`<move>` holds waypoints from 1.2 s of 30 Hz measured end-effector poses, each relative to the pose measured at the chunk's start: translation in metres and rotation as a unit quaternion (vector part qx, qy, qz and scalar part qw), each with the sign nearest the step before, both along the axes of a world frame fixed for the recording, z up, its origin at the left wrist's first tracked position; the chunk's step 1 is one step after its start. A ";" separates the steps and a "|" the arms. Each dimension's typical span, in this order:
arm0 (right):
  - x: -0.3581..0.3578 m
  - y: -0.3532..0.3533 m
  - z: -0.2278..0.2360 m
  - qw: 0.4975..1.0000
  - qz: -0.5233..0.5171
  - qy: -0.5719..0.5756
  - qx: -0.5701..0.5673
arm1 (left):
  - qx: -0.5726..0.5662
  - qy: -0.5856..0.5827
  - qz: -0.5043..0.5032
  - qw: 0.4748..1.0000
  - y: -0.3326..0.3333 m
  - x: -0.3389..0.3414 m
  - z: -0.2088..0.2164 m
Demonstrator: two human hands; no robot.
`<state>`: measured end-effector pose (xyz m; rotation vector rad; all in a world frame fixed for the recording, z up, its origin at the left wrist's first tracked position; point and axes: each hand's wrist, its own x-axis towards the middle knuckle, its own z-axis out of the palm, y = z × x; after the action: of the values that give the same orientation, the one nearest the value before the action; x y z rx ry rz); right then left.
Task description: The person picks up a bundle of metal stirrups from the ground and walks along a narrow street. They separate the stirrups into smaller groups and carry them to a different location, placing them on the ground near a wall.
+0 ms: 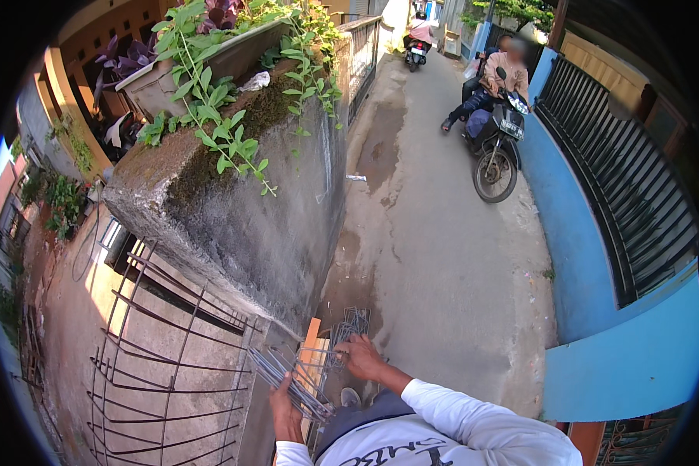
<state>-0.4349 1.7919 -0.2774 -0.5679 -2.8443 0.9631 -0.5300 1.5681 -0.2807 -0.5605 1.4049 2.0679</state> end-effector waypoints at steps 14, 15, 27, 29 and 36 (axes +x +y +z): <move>-0.021 0.034 0.030 0.866 -0.092 0.061 -0.488 | 0.045 -0.002 -0.012 0.999 0.009 -0.004 0.032; -0.022 0.027 0.033 0.844 -0.110 0.066 -0.521 | 0.044 0.004 -0.029 0.999 0.005 -0.006 0.032; -0.012 0.032 0.052 0.701 -0.167 0.064 -0.691 | 0.056 -0.046 -0.050 0.996 0.028 -0.016 0.041; -0.011 0.030 0.056 0.723 -0.180 0.043 -0.666 | 0.059 -0.050 -0.054 0.996 0.033 -0.018 0.042; -0.013 0.016 0.069 0.747 -0.189 -0.007 -0.638 | 0.088 -0.053 -0.061 0.993 0.032 -0.020 0.039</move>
<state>-0.4477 1.8081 -0.2081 -1.1029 -1.4737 2.6284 -0.5499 1.5996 -0.2412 -0.4890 1.1534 2.0089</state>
